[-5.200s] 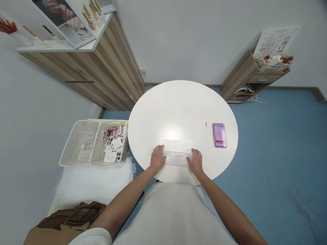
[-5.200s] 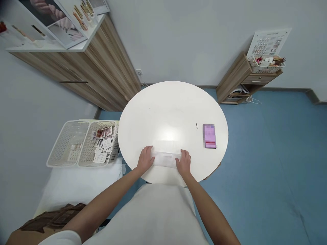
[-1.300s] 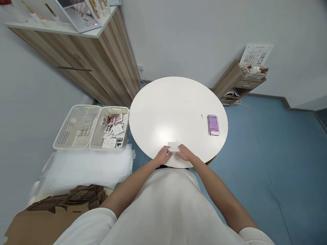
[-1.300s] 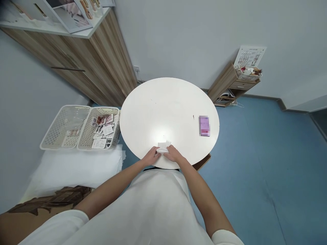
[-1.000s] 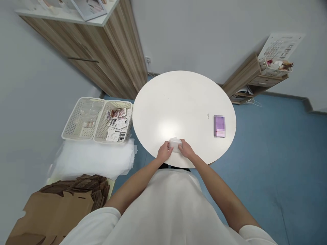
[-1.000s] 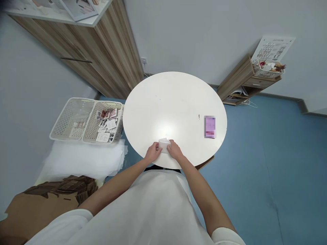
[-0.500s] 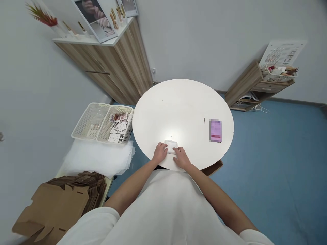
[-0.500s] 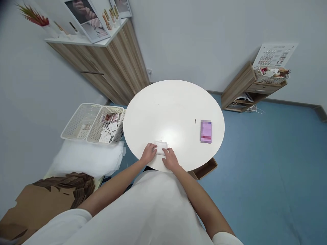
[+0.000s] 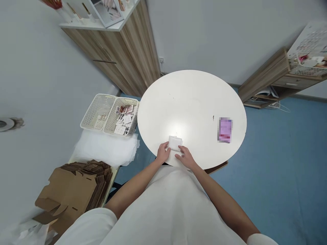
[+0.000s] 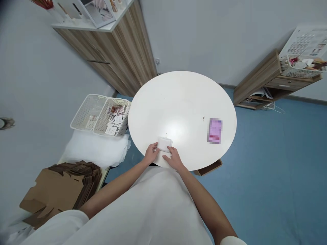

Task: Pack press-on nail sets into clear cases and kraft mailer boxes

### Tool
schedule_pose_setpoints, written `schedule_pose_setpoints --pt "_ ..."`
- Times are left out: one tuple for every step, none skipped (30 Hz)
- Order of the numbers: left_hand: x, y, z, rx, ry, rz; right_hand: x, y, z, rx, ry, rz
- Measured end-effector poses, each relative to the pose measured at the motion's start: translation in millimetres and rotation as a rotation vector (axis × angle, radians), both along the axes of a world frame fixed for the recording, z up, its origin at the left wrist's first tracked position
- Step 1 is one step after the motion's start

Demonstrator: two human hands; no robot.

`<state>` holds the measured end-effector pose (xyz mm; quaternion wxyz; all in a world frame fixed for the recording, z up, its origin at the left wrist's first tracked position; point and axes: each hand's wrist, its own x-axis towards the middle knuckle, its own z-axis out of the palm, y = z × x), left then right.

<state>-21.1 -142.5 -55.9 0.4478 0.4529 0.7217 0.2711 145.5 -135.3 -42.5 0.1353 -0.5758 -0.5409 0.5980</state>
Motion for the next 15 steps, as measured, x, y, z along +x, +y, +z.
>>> schedule_pose_setpoints --pt "0 1 -1.0 -0.003 -0.016 -0.013 -2 1 -0.6 -0.008 0.012 -0.027" --pt "0 2 -2.1 -0.007 -0.029 -0.021 -5 3 -1.3 -0.009 0.017 -0.053" --pt "-2 3 -3.2 -0.011 -0.039 -0.022 -9 4 -2.1 -0.005 0.015 -0.075" --pt "-4 5 -4.1 -0.015 -0.049 -0.019 -13 6 -2.9 0.002 0.008 -0.091" --pt "-7 7 -4.6 -0.019 -0.058 -0.014 -17 9 -3.4 0.009 0.002 -0.099" --pt "-12 9 -4.7 -0.02 -0.068 -0.009 -23 12 -3.6 0.014 -0.003 -0.102" --pt "-18 13 -4.3 -0.02 -0.079 -0.006 -30 16 -3.5 0.018 -0.008 -0.1" --pt "-26 16 -3.7 -0.016 -0.088 0.001 -38 21 -3.1 0.018 -0.009 -0.096" --pt "-35 21 -2.8 -0.01 -0.096 0.008 -48 26 -2.5 0.018 -0.01 -0.093" --pt "-45 25 -2.0 -0.004 -0.102 0.019 -59 32 -1.7 0.016 -0.008 -0.089" --pt "-56 30 -1.4 0.001 -0.106 0.036 -71 39 -0.9 0.014 -0.003 -0.087" --pt "-67 35 -1.1 0.004 -0.108 0.056 -84 46 -0.2 0.012 0.004 -0.086" --pt "-79 40 -1.2 0.004 -0.107 0.078 -97 53 0.4 0.01 0.012 -0.083" --pt "-91 45 -1.7 0.004 -0.101 0.101 -111 61 0.7 0.009 0.022 -0.079" --pt "-102 50 -2.6 0.007 -0.093 0.123 -125 68 0.8 0.005 0.031 -0.075"
